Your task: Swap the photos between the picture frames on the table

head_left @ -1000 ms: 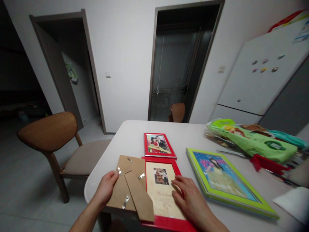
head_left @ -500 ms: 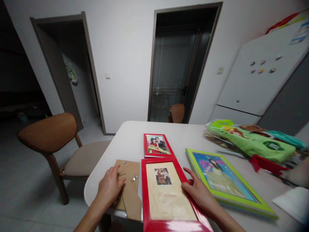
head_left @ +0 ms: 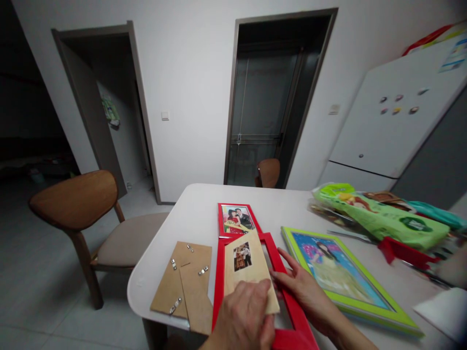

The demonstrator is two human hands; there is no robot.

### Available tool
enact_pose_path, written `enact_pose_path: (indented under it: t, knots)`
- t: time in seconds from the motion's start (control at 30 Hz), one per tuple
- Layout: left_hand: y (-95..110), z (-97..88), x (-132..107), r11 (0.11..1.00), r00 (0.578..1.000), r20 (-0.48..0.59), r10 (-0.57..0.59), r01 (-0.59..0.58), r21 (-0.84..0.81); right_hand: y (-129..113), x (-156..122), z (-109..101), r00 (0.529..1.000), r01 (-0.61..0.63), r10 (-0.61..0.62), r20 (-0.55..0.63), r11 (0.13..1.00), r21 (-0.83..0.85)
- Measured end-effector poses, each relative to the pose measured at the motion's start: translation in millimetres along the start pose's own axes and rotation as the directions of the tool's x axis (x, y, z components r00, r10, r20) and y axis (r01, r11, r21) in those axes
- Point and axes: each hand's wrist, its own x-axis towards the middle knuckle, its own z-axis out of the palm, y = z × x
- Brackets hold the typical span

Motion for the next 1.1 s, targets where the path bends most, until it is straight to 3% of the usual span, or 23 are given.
enact_pose_path:
  t: [0.1, 0.17, 0.27, 0.37, 0.47, 0.7, 0.8, 0.87, 0.93, 1.0, 1.1]
  knots:
    - [-10, -21.5, -10, 0.988, 0.970, -0.186, -0.155, 0.154, -0.022, 14, 15, -12, 0.993, 0.063, -0.094, -0.068, 0.929, -0.363]
    - [-19, -37.1, -20, 0.940, 0.906, -0.251, -0.341, 0.333, -0.076, 20, 21, -19, 0.983, 0.087, -0.165, -0.077, 0.795, -0.601]
    - [-37, -53.6, -38, 0.813, 0.780, -0.228, -0.582, 0.554, -0.181, 27, 24, -21, 0.964, 0.116, -0.260, -0.045, 0.568, -0.815]
    - [-53, -57.6, -56, 0.724, 0.714, -0.124, -0.689, 0.669, -0.171, 33, 24, -18, 0.954, 0.140, -0.300, 0.018, 0.391, -0.910]
    - [-61, -54.7, -67, 0.706, 0.705, -0.042, -0.708, 0.708, -0.035, 37, 23, -14, 0.954, 0.136, -0.296, 0.053, 0.270, -0.953]
    - [-61, -53.4, -70, 0.742, 0.786, -0.018, -0.619, 0.591, 0.315, 47, 26, -15, 0.919, 0.180, -0.379, 0.112, 0.151, -0.972]
    - [-62, -53.5, -69, 0.736, 0.795, -0.020, -0.606, 0.571, 0.365, 47, 26, -16, 0.895, 0.197, -0.433, 0.111, 0.160, -0.967]
    - [-63, -52.6, -68, 0.739, 0.804, -0.024, -0.595, 0.559, 0.377, 45, 25, -12, 0.870, 0.228, -0.483, 0.098, 0.218, -0.949]
    - [-62, -50.7, -66, 0.754, 0.814, -0.022, -0.580, 0.547, 0.364, 42, 23, -1, 0.874, 0.280, -0.479, 0.078, 0.368, -0.887]
    - [-60, -47.4, -65, 0.780, 0.827, -0.006, -0.562, 0.533, 0.329, 41, 22, 15, 0.923, 0.296, -0.381, 0.063, 0.594, -0.748]
    - [-53, -39.7, -61, 0.841, 0.857, 0.067, -0.510, 0.481, 0.246, 43, 21, 43, 0.984, 0.176, -0.169, 0.057, 0.882, -0.437]
